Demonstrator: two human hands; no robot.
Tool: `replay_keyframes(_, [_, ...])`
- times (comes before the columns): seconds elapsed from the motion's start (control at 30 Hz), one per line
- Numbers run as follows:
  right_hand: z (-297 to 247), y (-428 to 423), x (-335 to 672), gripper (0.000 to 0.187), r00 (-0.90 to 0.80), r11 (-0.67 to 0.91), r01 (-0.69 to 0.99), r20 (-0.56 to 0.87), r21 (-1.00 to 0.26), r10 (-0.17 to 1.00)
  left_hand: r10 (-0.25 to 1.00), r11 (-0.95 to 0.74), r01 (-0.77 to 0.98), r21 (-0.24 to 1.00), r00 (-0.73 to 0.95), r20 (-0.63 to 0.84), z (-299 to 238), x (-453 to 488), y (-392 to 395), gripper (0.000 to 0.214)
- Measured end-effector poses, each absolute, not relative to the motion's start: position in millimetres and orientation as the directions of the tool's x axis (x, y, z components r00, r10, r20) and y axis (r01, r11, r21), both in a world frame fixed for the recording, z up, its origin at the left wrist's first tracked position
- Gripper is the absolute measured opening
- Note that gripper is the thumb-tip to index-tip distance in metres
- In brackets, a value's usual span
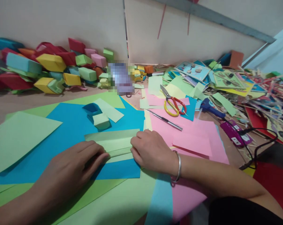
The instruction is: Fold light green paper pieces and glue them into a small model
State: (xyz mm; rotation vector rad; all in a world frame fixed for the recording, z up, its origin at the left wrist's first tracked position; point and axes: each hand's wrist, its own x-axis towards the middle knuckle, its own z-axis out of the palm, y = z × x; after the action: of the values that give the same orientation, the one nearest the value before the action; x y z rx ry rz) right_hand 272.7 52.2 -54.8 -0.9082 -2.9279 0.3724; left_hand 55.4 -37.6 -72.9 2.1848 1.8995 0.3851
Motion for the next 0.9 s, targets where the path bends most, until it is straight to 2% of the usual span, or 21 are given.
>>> replay_keyframes(0.3, [-54.4, 54.0, 269.8, 0.019, -0.809, 0.766, 0.568, -0.032, -0.302, 0.587, 0.993, -0.120, 0.942, 0.313, 0.121, 0.019, -72.6, 55.8, -35.3, 0.036])
replay_keyframes(0.43, [-50.7, 56.7, 269.0, 0.019, -0.771, 0.707, 0.617, -0.088, -0.346, 0.630, 0.993, -0.105, 0.948, 0.301, 0.116, -0.018, -71.0, 56.3, -35.2, 0.034])
replay_keyframes(0.53, [-49.0, 58.3, 270.7, 0.010, -0.721, 0.627, 0.664, -0.128, -0.409, 0.681, 0.993, -0.100, 0.948, 0.302, 0.115, -0.030, -70.0, 56.4, -34.8, 0.033])
replay_keyframes(0.6, [-49.0, 58.4, 272.4, 0.009, -0.724, 0.628, 0.654, -0.107, -0.421, 0.681, 0.993, -0.106, 0.947, 0.303, 0.119, -0.023, -69.6, 56.5, -34.2, 0.034])
replay_keyframes(0.67, [-49.4, 57.4, 274.1, 0.009, -0.760, 0.703, 0.618, -0.042, -0.351, 0.648, 0.992, -0.115, 0.947, 0.302, 0.125, -0.016, -69.5, 56.6, -33.4, 0.035])
replay_keyframes(0.83, [-46.6, 48.8, 279.3, 0.023, -0.863, 0.865, 0.500, 0.109, 0.041, 0.494, 0.991, -0.122, 0.950, 0.288, 0.134, -0.021, -68.5, 57.0, -33.2, 0.034])
replay_keyframes(0.9, [-44.3, 42.9, 280.4, 0.024, -0.906, 0.899, 0.414, 0.157, 0.139, 0.393, 0.991, -0.121, 0.950, 0.288, 0.134, -0.027, -67.9, 57.3, -33.8, 0.034])
